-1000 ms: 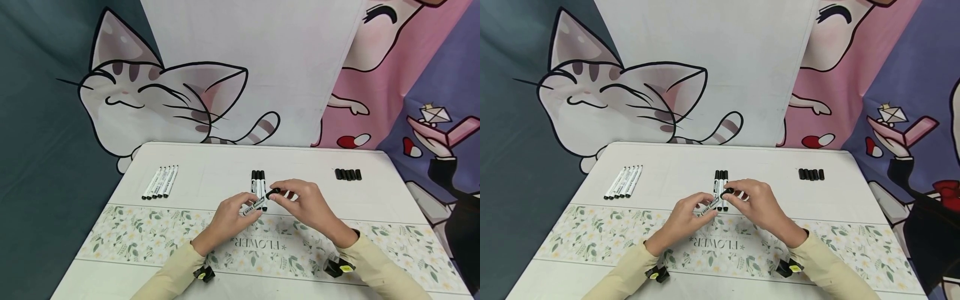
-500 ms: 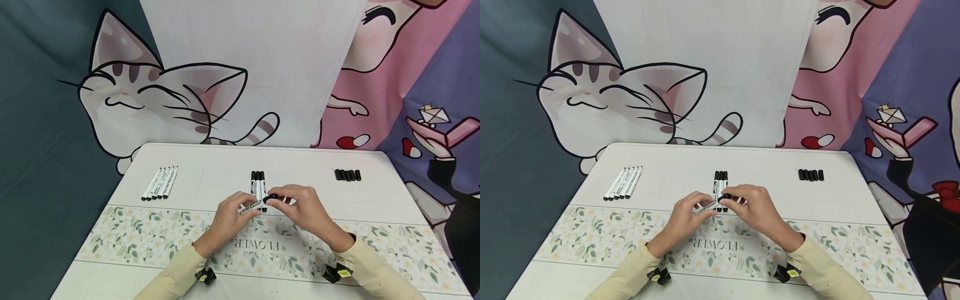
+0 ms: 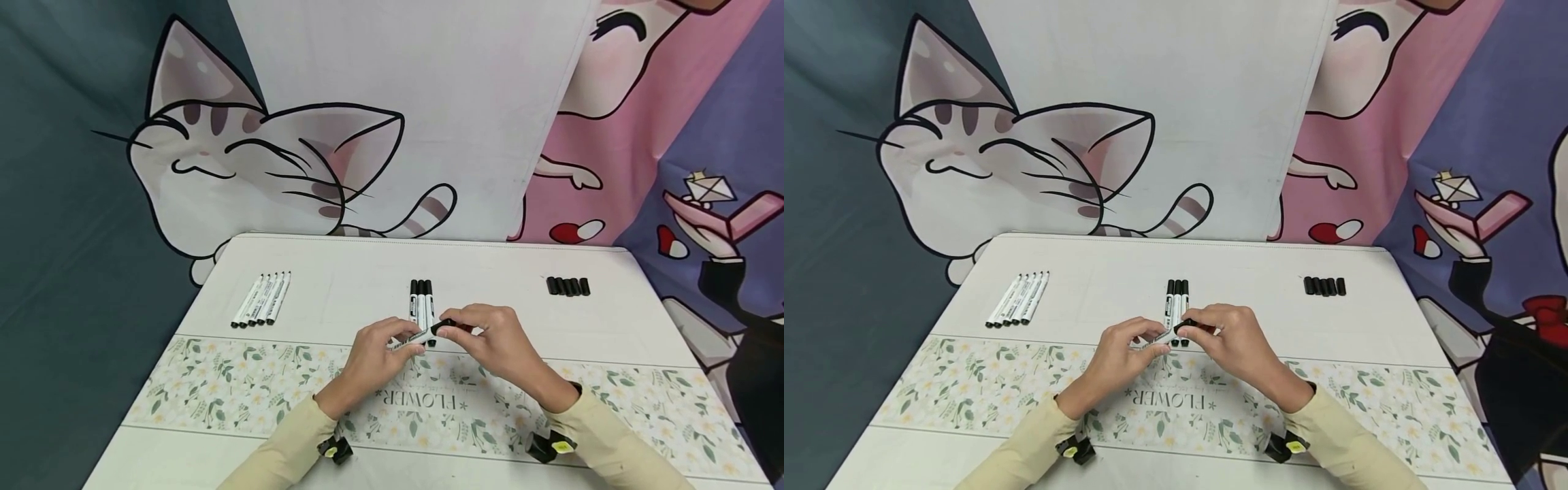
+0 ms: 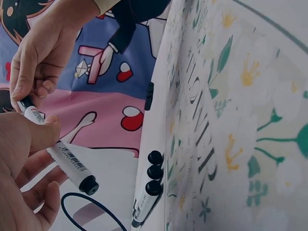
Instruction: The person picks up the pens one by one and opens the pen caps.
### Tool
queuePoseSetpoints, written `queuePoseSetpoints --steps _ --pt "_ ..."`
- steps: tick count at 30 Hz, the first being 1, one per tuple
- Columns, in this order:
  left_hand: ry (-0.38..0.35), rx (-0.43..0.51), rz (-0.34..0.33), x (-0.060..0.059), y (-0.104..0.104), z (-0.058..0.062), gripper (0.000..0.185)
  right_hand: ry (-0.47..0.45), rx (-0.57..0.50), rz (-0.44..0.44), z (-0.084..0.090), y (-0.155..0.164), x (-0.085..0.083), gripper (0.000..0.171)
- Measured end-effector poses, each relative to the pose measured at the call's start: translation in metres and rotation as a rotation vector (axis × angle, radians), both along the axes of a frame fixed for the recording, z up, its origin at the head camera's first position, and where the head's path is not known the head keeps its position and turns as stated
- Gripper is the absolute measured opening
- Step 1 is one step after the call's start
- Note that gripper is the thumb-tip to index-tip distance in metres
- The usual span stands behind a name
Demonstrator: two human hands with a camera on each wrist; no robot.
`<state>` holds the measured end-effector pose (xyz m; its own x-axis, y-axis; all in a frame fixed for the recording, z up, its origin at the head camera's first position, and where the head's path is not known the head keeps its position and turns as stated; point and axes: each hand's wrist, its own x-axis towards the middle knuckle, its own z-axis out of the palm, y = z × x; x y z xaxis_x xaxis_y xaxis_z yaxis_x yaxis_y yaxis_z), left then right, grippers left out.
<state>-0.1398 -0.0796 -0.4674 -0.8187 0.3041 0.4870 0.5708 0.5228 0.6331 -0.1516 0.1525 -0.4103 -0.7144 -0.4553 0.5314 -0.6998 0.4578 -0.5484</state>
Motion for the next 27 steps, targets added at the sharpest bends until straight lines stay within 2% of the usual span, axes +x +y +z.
queuePoseSetpoints --steps 9,22,27 --pt "0.004 -0.031 -0.014 -0.0017 -0.0005 0.0 0.025 0.009 0.012 -0.022 -0.0024 -0.0002 0.0013 0.013" --pt "-0.044 -0.018 -0.059 -0.0042 0.0008 -0.0004 0.023 0.047 0.0 -0.021 -0.007 0.0011 -0.0008 0.014" --pt "-0.066 -0.011 -0.094 -0.0055 0.0001 0.0 0.026 0.033 0.017 -0.021 -0.007 0.0014 -0.0009 0.012"
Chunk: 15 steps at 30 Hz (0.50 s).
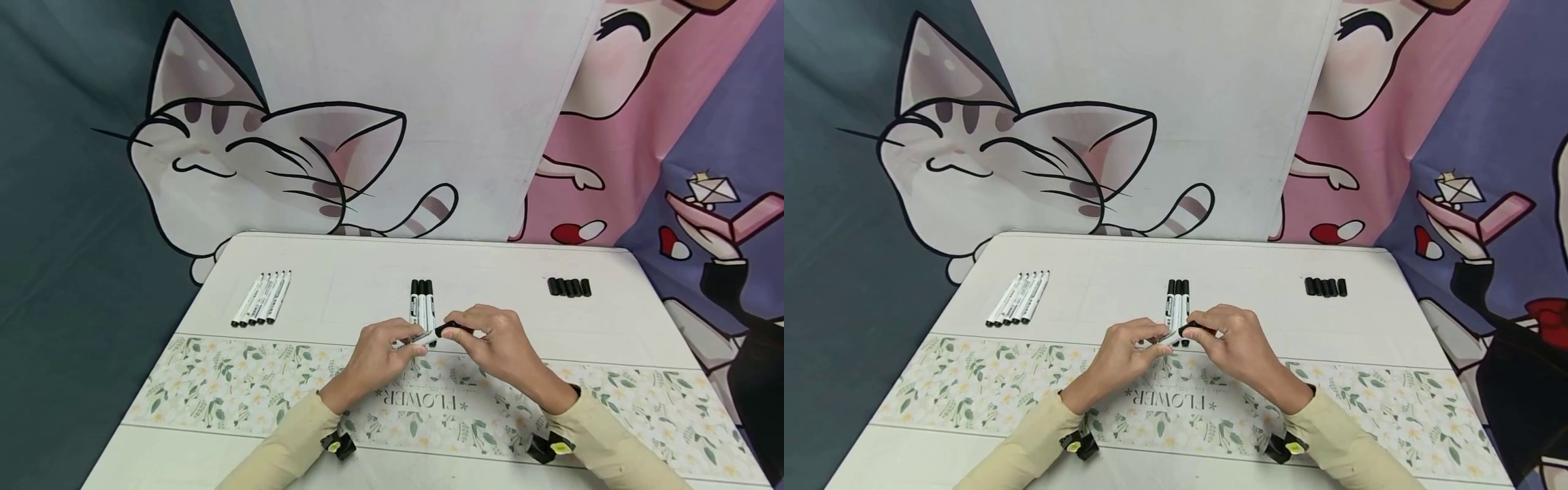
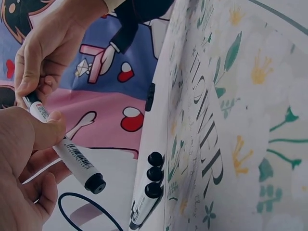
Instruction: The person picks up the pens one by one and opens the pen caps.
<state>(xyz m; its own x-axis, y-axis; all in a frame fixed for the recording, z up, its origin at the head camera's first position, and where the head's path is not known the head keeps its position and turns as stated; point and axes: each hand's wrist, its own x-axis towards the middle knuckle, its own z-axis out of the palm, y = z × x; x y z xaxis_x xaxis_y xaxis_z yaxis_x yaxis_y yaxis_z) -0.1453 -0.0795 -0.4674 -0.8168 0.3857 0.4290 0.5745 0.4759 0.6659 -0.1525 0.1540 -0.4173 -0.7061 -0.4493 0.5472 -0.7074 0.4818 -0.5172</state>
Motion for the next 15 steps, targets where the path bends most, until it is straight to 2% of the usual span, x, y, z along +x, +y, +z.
queuePoseSetpoints --steps 15 --pt "-0.091 -0.029 -0.087 -0.0048 -0.008 0.008 0.028 0.043 0.012 0.057 -0.0001 0.0022 -0.0018 0.014"
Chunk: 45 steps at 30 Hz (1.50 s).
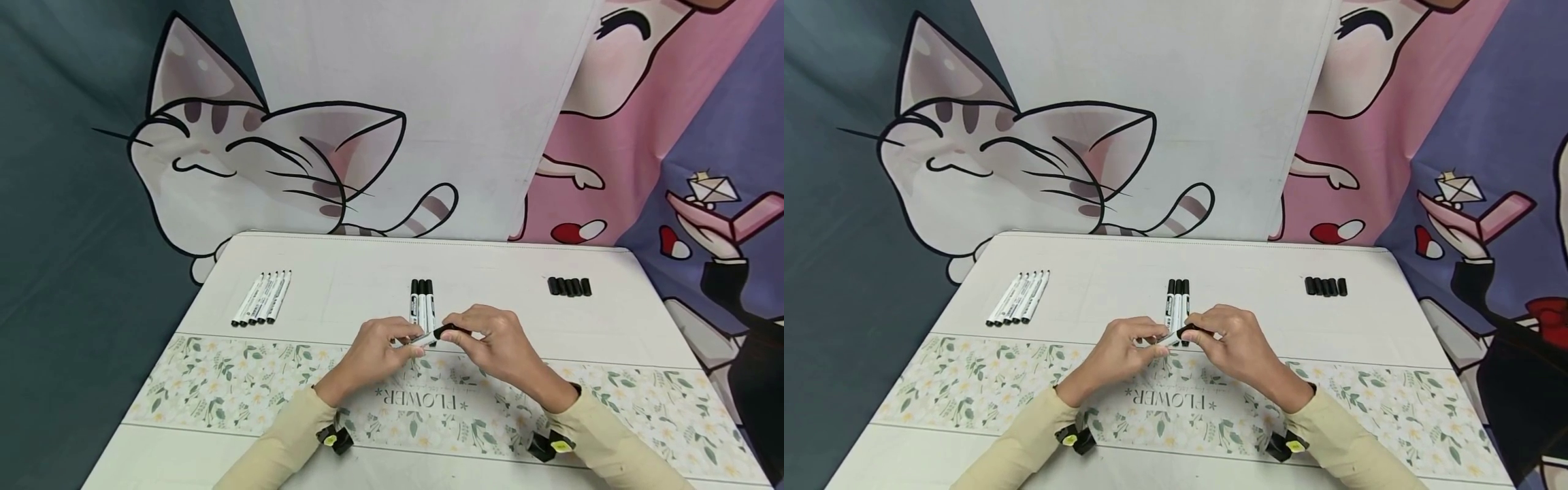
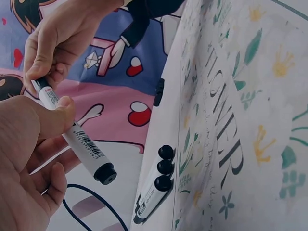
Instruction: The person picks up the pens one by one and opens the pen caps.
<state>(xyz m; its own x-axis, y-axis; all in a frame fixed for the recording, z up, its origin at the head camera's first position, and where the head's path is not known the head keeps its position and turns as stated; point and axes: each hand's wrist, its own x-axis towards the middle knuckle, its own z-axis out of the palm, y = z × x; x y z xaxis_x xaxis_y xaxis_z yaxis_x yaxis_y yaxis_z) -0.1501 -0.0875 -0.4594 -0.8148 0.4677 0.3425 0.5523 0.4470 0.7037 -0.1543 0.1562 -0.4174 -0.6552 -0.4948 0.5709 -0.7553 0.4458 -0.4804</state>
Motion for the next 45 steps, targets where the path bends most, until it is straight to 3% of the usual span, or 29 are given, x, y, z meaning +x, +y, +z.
queuePoseSetpoints --steps 15,19,24,35,45 --pt "0.005 -0.025 -0.055 -0.003 -0.004 0.002 0.031 0.009 -0.027 0.029 0.0 0.001 -0.002 0.015" --pt "-0.003 -0.041 -0.033 0.001 -0.006 0.0 0.028 0.038 -0.062 0.02 0.004 0.005 -0.002 0.019" --pt "0.012 0.031 -0.008 0.008 -0.009 0.007 0.028 0.028 -0.151 -0.017 0.012 0.013 -0.004 0.026" --pt "0.008 0.008 0.166 0.003 -0.031 0.012 0.025 -0.168 -0.297 -0.143 0.008 0.023 -0.008 0.03" --pt "-0.039 0.01 0.278 -0.005 -0.059 0.017 0.027 -0.222 -0.349 -0.214 0.007 0.031 -0.015 0.027"
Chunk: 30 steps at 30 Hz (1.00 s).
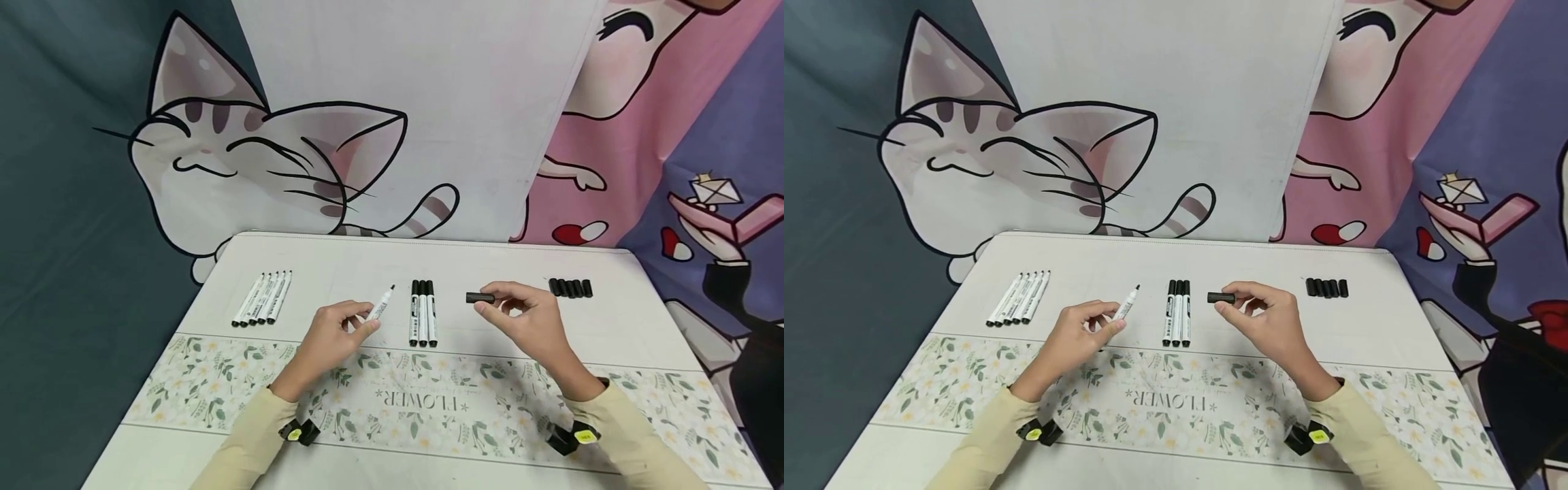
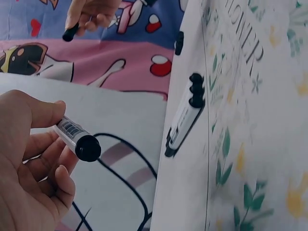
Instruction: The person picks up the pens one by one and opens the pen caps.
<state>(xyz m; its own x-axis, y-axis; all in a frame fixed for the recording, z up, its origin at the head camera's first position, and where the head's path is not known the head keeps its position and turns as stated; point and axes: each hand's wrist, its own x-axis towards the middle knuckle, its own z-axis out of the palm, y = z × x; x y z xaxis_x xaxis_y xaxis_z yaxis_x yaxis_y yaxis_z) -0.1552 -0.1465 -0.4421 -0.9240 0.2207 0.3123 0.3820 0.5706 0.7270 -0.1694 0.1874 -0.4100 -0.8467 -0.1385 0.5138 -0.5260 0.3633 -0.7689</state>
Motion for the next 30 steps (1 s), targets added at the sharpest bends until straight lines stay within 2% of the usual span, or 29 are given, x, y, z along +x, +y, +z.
queuePoseSetpoints --steps 8,17,20,23,30 --pt "-0.017 -0.02 0.093 -0.004 -0.03 0.001 0.03 -0.059 0.039 -0.042 -0.004 0.006 -0.001 0.025" --pt "-0.136 -0.01 0.218 -0.007 -0.063 0.001 0.034 -0.136 0.053 -0.117 -0.008 0.014 0.001 0.02" --pt "-0.152 0.0 0.254 -0.007 -0.074 -0.001 0.033 -0.159 0.064 -0.144 -0.009 0.018 0.0 0.018" --pt "-0.143 -0.006 0.292 -0.008 -0.084 -0.003 0.032 -0.178 0.073 -0.156 -0.012 0.022 0.0 0.018" --pt "-0.053 -0.053 0.378 -0.016 -0.113 -0.003 0.035 -0.21 0.09 -0.202 -0.018 0.031 0.0 0.025"
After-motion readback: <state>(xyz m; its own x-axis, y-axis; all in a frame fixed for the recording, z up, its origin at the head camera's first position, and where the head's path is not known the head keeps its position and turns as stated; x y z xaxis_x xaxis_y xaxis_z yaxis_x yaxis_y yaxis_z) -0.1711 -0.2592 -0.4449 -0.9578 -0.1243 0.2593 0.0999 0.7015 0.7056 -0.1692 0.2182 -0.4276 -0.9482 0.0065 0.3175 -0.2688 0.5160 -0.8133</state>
